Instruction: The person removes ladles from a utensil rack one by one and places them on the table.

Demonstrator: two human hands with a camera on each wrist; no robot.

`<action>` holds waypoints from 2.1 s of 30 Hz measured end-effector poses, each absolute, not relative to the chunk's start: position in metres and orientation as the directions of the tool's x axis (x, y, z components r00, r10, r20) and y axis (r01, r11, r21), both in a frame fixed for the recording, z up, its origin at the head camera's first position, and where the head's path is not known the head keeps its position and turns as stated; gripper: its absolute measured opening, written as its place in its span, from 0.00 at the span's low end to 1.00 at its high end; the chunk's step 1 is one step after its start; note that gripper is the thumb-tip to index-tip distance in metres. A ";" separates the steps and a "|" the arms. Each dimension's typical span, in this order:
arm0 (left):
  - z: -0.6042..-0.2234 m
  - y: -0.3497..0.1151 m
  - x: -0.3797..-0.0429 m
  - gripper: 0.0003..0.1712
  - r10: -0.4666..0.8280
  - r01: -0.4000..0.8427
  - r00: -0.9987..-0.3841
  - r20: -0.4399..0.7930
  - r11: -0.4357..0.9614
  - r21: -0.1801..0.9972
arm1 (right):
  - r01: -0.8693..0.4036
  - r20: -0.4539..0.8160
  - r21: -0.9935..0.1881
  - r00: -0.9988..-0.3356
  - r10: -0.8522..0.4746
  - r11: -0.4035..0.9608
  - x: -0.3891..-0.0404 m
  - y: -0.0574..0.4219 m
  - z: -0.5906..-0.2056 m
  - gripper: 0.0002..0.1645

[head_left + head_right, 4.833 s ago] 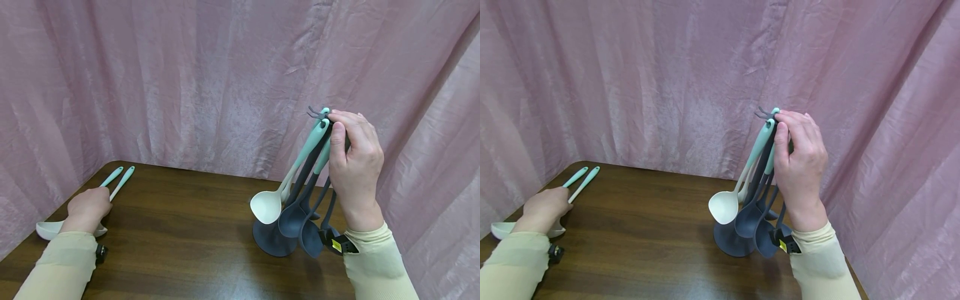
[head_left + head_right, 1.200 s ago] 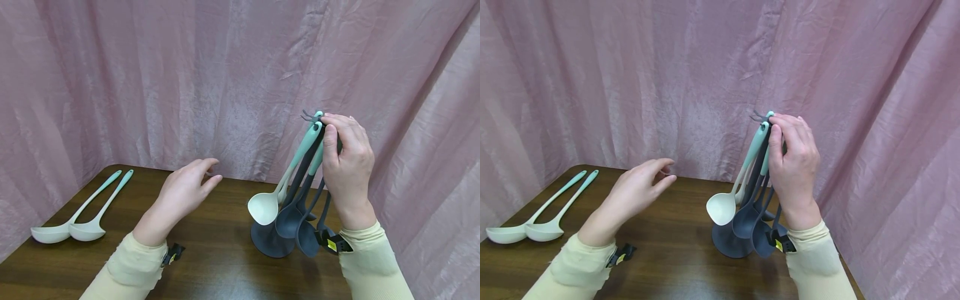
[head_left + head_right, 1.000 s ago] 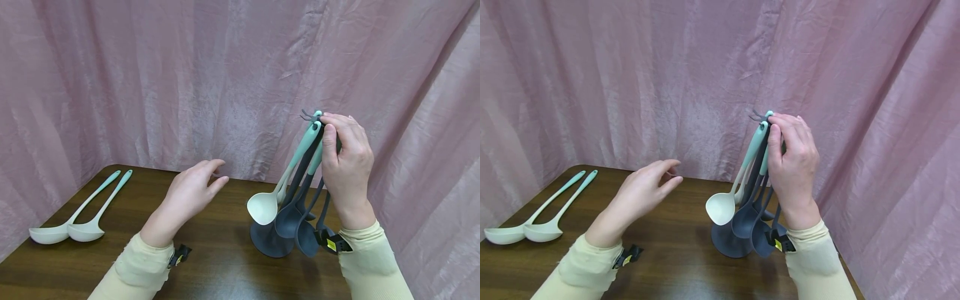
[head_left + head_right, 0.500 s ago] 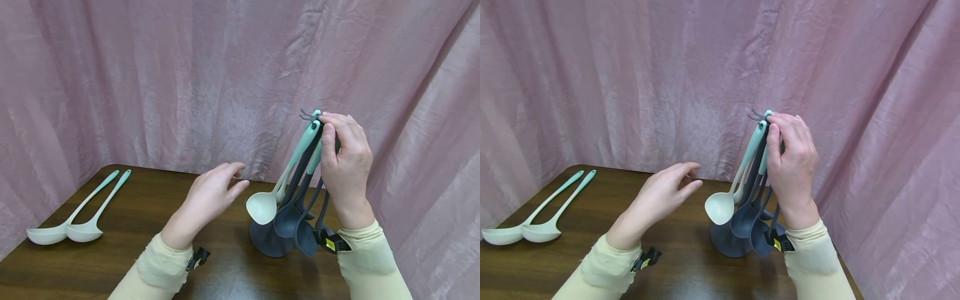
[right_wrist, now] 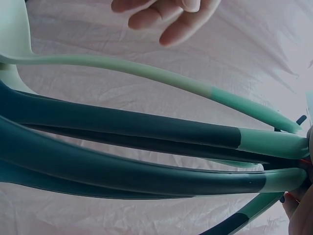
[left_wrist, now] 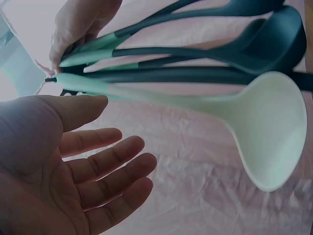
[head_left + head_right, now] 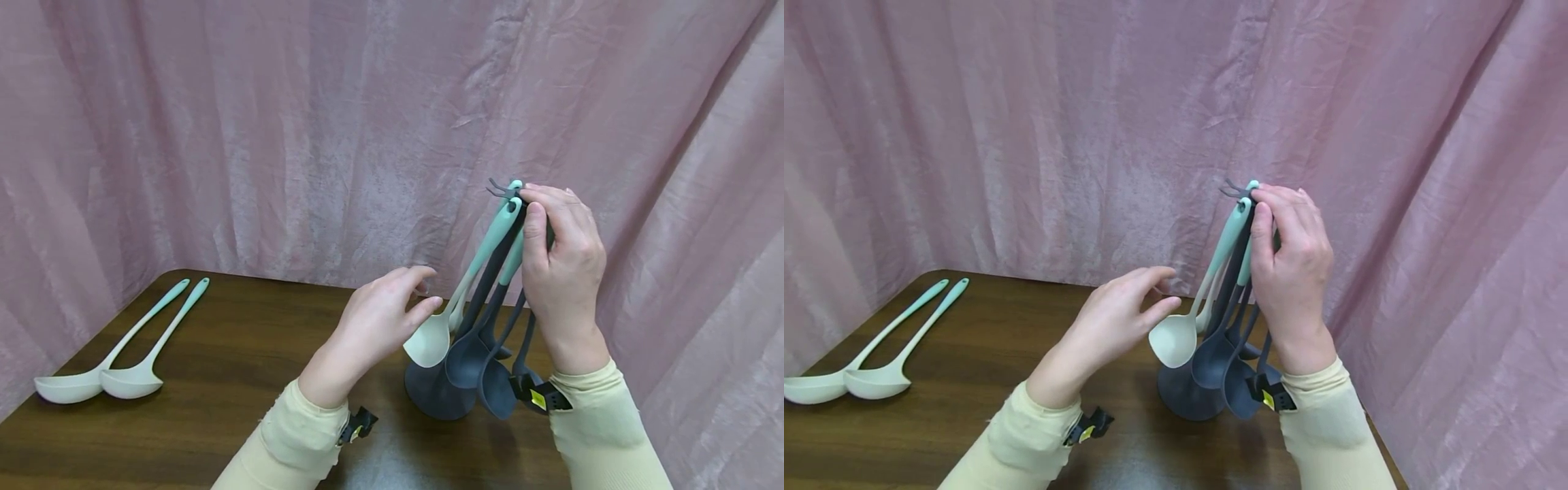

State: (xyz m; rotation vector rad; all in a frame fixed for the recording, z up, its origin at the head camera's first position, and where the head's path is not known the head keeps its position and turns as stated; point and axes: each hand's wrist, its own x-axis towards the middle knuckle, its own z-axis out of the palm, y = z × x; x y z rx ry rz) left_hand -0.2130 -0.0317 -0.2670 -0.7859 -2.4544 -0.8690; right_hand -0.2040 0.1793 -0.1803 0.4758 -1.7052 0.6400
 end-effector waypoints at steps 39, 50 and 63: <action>-0.303 0.013 -0.237 0.14 0.355 0.712 -0.662 0.660 0.571 0.408 | -0.614 0.973 -0.166 -0.227 0.028 0.771 -0.206 0.181 -0.182 0.17; -0.303 0.012 -0.238 0.12 0.322 0.730 -0.637 0.700 0.544 0.414 | -0.615 0.974 -0.170 -0.226 0.034 0.770 -0.208 0.183 -0.183 0.17; -0.301 0.008 -0.236 0.15 0.324 0.736 -0.631 0.705 0.537 0.412 | -0.619 0.973 -0.170 -0.228 0.031 0.767 -0.205 0.180 -0.181 0.16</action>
